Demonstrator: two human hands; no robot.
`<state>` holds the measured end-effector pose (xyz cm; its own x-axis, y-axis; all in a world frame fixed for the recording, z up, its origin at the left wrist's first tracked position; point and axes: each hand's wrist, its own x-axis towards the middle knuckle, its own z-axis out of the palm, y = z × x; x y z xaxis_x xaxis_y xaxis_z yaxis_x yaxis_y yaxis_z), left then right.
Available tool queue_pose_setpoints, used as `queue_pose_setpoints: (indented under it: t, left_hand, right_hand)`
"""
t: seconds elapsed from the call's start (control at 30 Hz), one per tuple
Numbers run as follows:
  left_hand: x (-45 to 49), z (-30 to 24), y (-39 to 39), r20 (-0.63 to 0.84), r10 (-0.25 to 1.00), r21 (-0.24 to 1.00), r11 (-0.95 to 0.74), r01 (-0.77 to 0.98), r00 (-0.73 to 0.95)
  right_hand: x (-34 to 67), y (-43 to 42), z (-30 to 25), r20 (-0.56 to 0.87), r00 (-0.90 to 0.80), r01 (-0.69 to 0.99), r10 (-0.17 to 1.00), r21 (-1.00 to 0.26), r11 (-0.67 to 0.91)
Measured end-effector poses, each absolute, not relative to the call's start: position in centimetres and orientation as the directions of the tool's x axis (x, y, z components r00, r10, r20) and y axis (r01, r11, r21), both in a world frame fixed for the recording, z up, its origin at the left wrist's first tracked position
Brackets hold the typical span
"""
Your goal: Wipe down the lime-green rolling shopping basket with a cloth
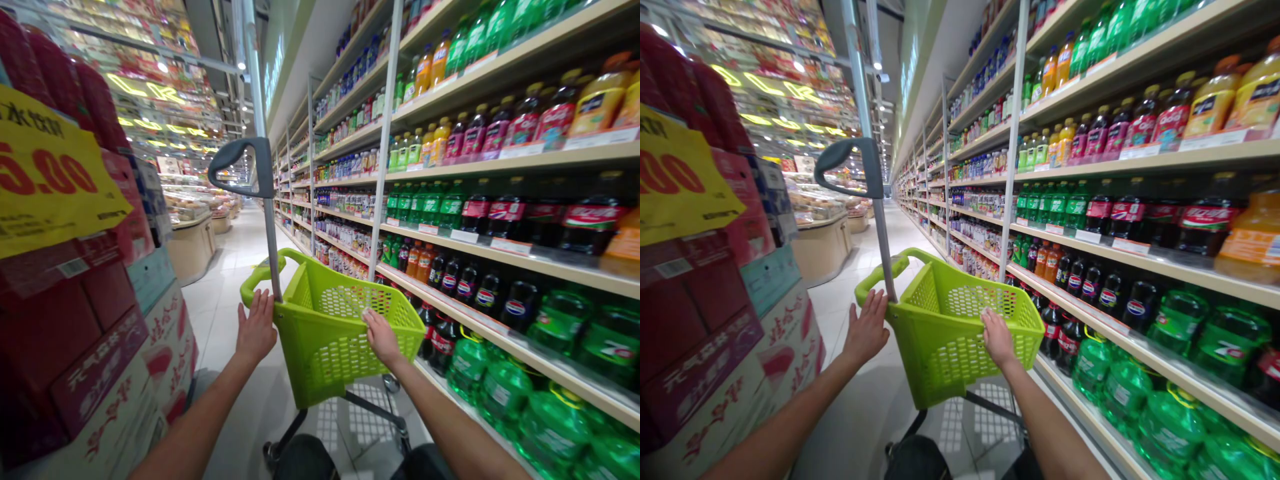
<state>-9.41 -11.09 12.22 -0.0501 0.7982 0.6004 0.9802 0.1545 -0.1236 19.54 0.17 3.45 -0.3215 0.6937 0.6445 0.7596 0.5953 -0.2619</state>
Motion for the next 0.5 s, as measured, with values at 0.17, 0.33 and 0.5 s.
queue_pose_setpoints:
  t: [0.17, 0.33, 0.5]
  left_hand:
    - [-9.1, 11.8, -10.6, 0.638, 0.768, -0.117, 0.170, 0.978, -0.057]
    - [-9.6, 11.6, -10.5, 0.648, 0.761, -0.135, 0.162, 0.978, -0.037]
    - [-9.0, 11.5, -10.7, 0.667, 0.743, -0.120, 0.171, 0.978, -0.048]
  right_hand:
    - [16.4, -1.2, 4.1, 0.665, -0.310, 0.736, 0.680, -0.285, 0.614]
    - [18.4, -1.0, 3.9, 0.626, -0.470, 0.690, 0.623, -0.180, 0.701]
    - [28.4, 1.2, 2.2, 0.578, -0.116, 0.867, 0.808, -0.338, 0.366]
